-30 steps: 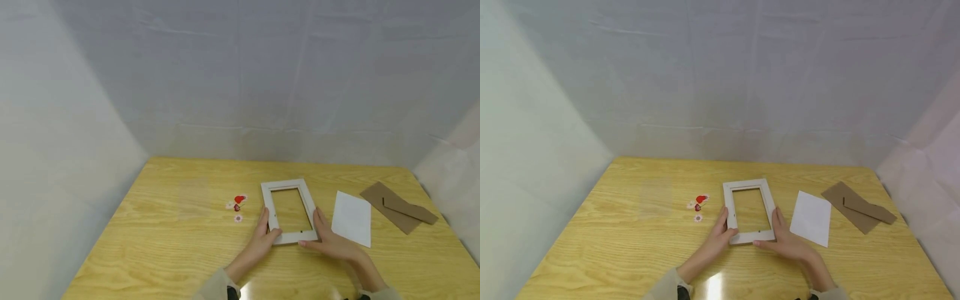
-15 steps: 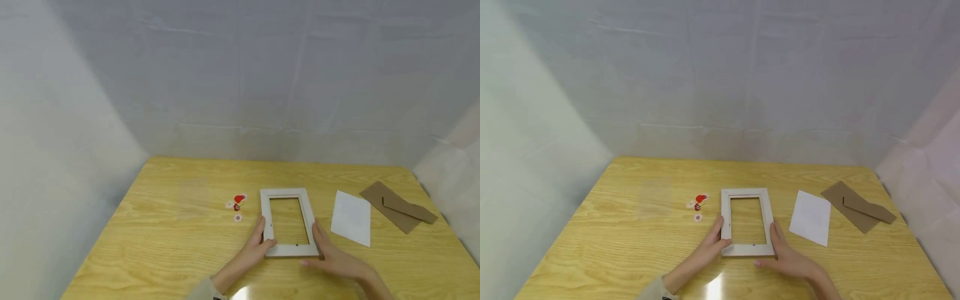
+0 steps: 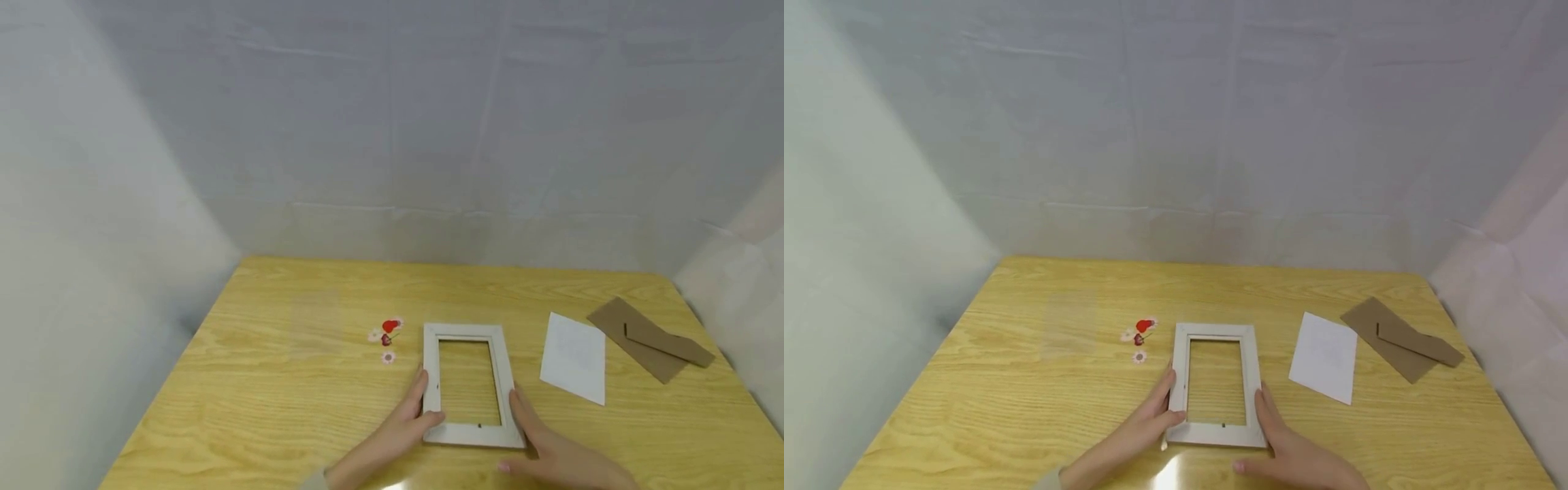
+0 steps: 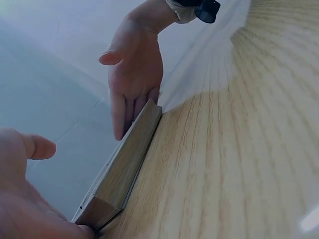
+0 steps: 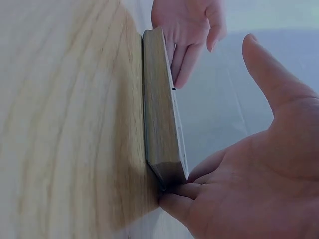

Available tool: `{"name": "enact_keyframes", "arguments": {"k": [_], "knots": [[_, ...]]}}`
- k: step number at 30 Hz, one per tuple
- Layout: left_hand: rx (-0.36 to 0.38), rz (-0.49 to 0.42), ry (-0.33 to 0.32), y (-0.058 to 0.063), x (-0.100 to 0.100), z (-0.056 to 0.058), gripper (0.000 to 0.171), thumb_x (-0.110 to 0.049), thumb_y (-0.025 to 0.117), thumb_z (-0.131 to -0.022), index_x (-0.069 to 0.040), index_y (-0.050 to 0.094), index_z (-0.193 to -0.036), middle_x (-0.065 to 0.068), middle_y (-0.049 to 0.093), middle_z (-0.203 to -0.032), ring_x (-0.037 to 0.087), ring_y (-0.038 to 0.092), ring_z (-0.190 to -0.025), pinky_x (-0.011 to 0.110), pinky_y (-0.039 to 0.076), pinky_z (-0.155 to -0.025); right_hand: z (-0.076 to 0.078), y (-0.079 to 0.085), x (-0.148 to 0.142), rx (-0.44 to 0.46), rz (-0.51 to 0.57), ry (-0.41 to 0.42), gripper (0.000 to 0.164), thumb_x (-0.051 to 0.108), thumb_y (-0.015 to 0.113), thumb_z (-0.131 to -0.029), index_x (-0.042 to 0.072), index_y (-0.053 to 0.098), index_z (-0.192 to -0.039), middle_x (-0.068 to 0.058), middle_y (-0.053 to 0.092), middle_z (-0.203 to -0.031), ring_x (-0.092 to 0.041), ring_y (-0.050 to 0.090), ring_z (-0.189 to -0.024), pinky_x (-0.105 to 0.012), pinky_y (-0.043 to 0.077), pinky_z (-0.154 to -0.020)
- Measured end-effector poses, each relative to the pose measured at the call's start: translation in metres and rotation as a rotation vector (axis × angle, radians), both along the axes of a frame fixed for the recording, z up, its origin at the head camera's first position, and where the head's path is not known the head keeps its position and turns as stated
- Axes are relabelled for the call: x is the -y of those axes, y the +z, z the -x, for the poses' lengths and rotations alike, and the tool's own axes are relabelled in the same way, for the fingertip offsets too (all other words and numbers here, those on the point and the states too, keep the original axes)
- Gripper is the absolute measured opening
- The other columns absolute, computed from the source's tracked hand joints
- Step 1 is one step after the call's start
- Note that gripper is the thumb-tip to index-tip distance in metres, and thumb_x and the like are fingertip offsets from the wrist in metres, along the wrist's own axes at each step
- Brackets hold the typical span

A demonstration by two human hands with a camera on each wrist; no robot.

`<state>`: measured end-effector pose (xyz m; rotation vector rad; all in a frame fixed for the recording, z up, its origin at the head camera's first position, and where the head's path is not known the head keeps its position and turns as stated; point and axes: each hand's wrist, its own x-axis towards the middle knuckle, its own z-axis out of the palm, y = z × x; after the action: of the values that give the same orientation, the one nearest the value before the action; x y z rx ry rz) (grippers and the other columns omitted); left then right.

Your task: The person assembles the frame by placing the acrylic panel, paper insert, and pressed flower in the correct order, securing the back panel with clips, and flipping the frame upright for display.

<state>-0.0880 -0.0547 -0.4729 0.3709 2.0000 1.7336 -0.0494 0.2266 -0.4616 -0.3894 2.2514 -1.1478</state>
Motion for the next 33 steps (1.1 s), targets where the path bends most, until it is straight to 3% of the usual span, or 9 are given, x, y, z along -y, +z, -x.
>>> {"name": "enact_keyframes", "arguments": {"k": [4,6,8,10,13,15,20,26,33], "knots": [[0.017,-0.031,0.008,0.001,0.004,-0.006,0.082,-0.010,0.056,-0.096,0.009,0.001,-0.154,0.026,-0.011,-0.162,0.042,-0.007,-0.148,0.056,0.001,-0.117,-0.006,-0.002,0.001,0.071,0.063,0.016,0.101,0.036,0.062,-0.098,0.009,-0.016,-0.156,-0.020,-0.023,-0.160,-0.042,-0.011,-0.144,-0.067,0.007,-0.112],[0.036,-0.057,0.010,0.002,0.006,-0.009,0.081,-0.008,0.055,-0.097,0.010,0.000,-0.153,0.028,-0.012,-0.161,0.043,-0.008,-0.147,0.056,0.002,-0.117,-0.007,-0.003,0.000,0.099,0.100,0.033,0.099,0.031,0.061,-0.099,0.008,-0.017,-0.155,-0.021,-0.025,-0.159,-0.044,-0.012,-0.143,-0.074,0.005,-0.108],[0.044,-0.069,0.014,0.002,0.007,-0.012,0.080,-0.007,0.055,-0.096,0.012,0.001,-0.153,0.029,-0.011,-0.160,0.043,-0.007,-0.147,0.056,0.003,-0.117,-0.008,-0.002,-0.001,0.110,0.110,0.038,0.098,0.030,0.060,-0.099,0.008,-0.017,-0.155,-0.021,-0.023,-0.160,-0.044,-0.012,-0.143,-0.071,0.006,-0.110],[0.044,-0.076,0.020,0.002,0.008,-0.014,0.080,-0.007,0.055,-0.096,0.012,0.001,-0.153,0.029,-0.010,-0.160,0.043,-0.005,-0.148,0.055,0.005,-0.117,-0.009,0.000,-0.004,0.102,0.084,0.029,0.097,0.034,0.061,-0.099,0.012,-0.015,-0.157,-0.018,-0.019,-0.162,-0.041,-0.010,-0.144,-0.053,0.012,-0.117],[0.026,-0.066,0.035,0.004,0.008,-0.014,0.081,-0.009,0.055,-0.096,0.011,0.001,-0.153,0.029,-0.008,-0.161,0.042,-0.003,-0.148,0.054,0.006,-0.117,-0.007,0.008,-0.008,0.047,0.063,0.017,0.095,0.036,0.059,-0.099,0.015,-0.013,-0.158,-0.015,-0.015,-0.163,-0.040,-0.008,-0.145,-0.044,0.009,-0.116],[0.004,-0.049,0.047,0.004,0.007,-0.012,0.081,-0.011,0.055,-0.096,0.010,0.002,-0.154,0.028,-0.007,-0.161,0.042,-0.002,-0.148,0.055,0.006,-0.118,-0.003,0.013,-0.010,0.004,0.065,0.014,0.093,0.035,0.058,-0.100,0.014,-0.012,-0.158,-0.014,-0.015,-0.163,-0.038,-0.008,-0.146,-0.029,0.008,-0.114],[-0.054,-0.023,0.080,0.005,0.005,0.002,0.081,-0.012,0.055,-0.095,0.008,0.004,-0.155,0.028,-0.005,-0.161,0.043,0.000,-0.148,0.054,0.006,-0.118,0.017,0.015,-0.015,-0.102,0.123,-0.020,0.088,0.027,0.058,-0.101,0.005,-0.005,-0.158,-0.019,-0.008,-0.164,-0.037,-0.004,-0.147,-0.011,0.008,-0.105],[-0.064,-0.029,0.091,0.000,0.001,0.021,0.081,-0.014,0.054,-0.095,0.008,0.004,-0.155,0.029,-0.007,-0.161,0.042,-0.003,-0.148,0.052,0.005,-0.119,0.037,0.006,-0.014,-0.138,0.181,-0.072,0.083,0.025,0.054,-0.103,0.005,-0.004,-0.158,-0.018,-0.008,-0.164,-0.043,0.000,-0.147,-0.022,0.010,-0.111],[-0.060,0.015,0.081,-0.001,-0.004,0.022,0.082,-0.017,0.055,-0.095,0.009,0.004,-0.154,0.025,-0.006,-0.162,0.042,-0.005,-0.148,0.057,0.000,-0.118,0.045,-0.006,-0.005,-0.038,0.236,-0.050,0.087,0.024,0.055,-0.102,0.007,-0.010,-0.157,-0.013,-0.018,-0.163,-0.032,-0.014,-0.148,-0.001,0.008,-0.100]]}}
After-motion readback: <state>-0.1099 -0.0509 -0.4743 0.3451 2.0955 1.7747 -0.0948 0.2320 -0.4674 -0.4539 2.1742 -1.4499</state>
